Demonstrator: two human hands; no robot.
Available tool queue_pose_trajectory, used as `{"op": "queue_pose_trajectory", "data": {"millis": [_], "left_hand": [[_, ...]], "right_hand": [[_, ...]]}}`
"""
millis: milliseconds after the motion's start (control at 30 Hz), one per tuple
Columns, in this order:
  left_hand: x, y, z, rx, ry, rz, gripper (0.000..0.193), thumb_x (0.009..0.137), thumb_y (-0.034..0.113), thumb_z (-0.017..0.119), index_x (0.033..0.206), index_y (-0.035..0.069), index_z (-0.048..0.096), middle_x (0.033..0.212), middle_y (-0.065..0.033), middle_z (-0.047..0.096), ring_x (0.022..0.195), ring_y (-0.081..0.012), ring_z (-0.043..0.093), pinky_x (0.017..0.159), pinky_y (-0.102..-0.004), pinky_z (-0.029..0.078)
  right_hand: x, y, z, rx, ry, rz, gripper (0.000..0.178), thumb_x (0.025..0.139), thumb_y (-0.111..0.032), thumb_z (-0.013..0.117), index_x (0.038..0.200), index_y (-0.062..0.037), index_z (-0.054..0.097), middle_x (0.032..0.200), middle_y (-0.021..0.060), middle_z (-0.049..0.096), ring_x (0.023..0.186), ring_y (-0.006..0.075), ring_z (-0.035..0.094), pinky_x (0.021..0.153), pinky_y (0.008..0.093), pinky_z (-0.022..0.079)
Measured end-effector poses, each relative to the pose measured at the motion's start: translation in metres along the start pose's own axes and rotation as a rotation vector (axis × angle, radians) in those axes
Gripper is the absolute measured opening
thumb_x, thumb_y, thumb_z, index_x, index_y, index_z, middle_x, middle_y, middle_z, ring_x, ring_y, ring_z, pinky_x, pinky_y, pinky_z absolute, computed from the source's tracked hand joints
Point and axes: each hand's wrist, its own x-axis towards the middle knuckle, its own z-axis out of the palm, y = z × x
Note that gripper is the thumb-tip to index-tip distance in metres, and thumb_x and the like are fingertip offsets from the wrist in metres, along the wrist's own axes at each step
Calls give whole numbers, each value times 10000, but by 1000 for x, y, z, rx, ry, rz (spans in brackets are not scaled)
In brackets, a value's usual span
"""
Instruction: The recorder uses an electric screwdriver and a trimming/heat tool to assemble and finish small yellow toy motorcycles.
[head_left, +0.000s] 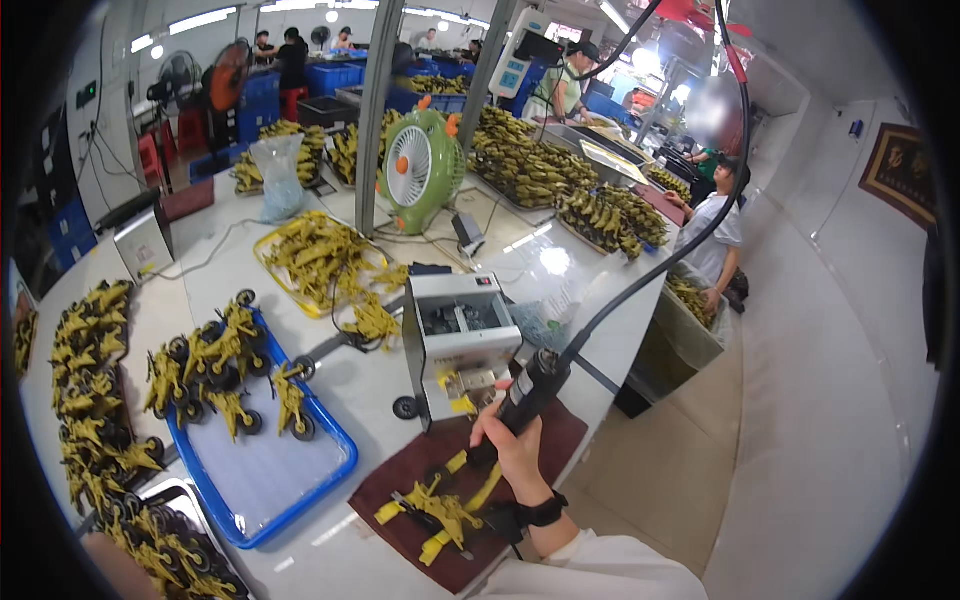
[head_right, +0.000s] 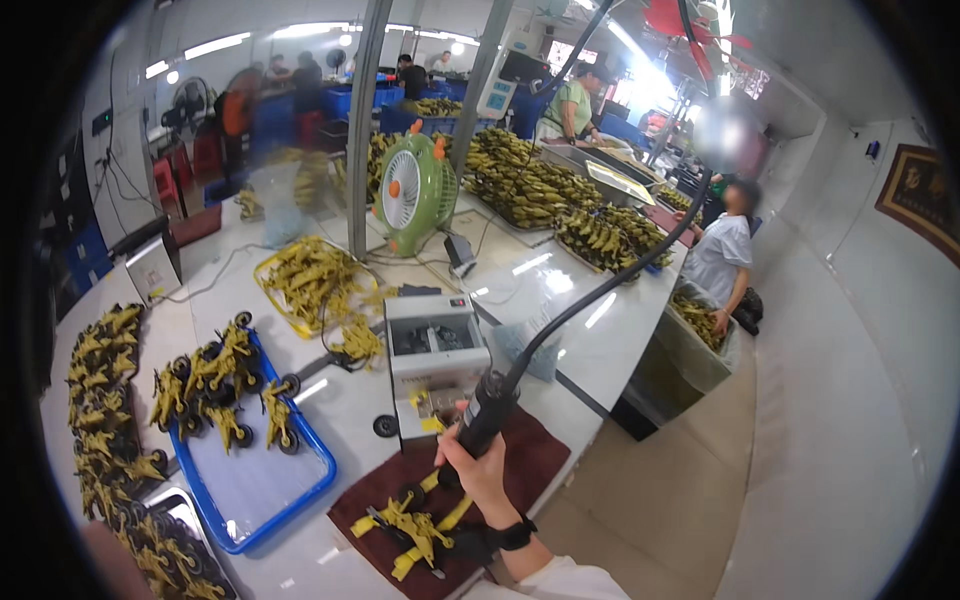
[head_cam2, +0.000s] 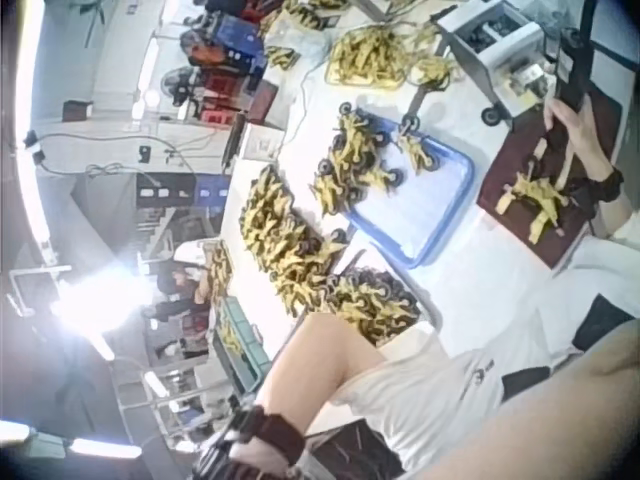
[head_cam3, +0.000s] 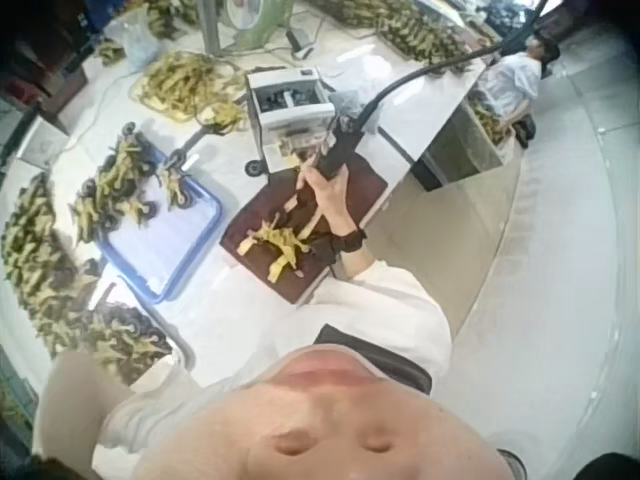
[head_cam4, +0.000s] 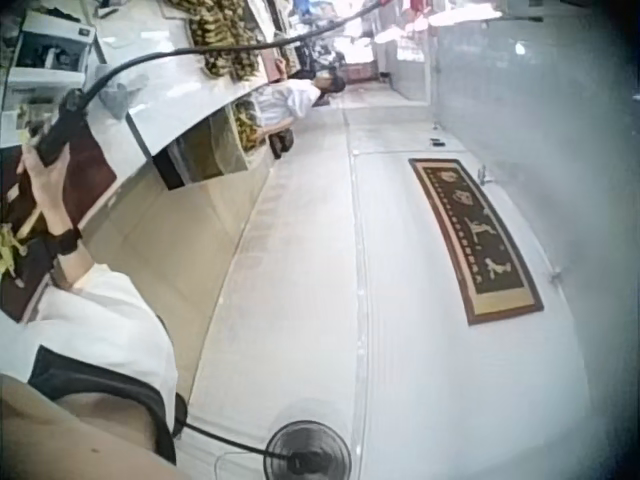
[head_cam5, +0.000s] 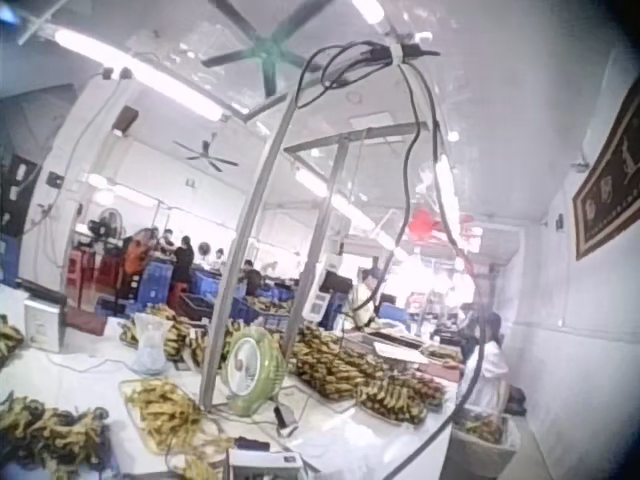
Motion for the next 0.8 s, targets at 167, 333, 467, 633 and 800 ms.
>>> {"op": "queue_pose_trajectory", "data": {"millis": [167, 333, 467, 633, 800], "left_hand": [[-10, -13, 6, -58, -29, -82, 722, 838, 499, 531, 1367, 56, 317, 1395, -257, 292, 1265, -336, 341, 996, -512, 271], [-12, -5, 3, -32, -24, -104, 748, 822, 505, 544, 1370, 54, 310, 1395, -256, 288, 1269, -340, 331, 1001, -516, 261], [-9, -10, 5, -32, -22, -128, 769, 808, 509, 555, 1373, 53, 303, 1396, -256, 285, 1273, -344, 324, 1004, -519, 252], [-5, -15, 6, -31, -33, -145, 795, 791, 515, 569, 1376, 51, 295, 1396, -255, 280, 1277, -348, 314, 1008, -523, 242], [-1, -15, 5, -17, -32, -150, 822, 775, 521, 583, 1379, 50, 287, 1396, -254, 276, 1281, -352, 304, 1012, -527, 232]], "right_hand": [[-9, -4, 4, -73, 66, -17, 479, 780, -30, 584, 1189, 42, 344, 672, 69, 545, 542, 164, 562, 553, 269, 465], [-21, -6, 18, -120, -2, 13, 498, 760, -39, 614, 1186, 44, 370, 707, 71, 573, 577, 161, 579, 586, 288, 474], [-22, -7, 15, -88, -7, -18, 509, 743, 65, 646, 1199, 57, 420, 718, 49, 579, 593, 113, 573, 578, 241, 472], [-21, 1, 13, -76, -25, -24, 548, 744, 42, 671, 1224, 54, 408, 726, 39, 585, 604, 100, 570, 580, 226, 465], [-12, -2, 18, -54, -45, -20, 545, 747, 36, 670, 1225, 50, 409, 734, 35, 586, 606, 95, 569, 582, 225, 468]]}}
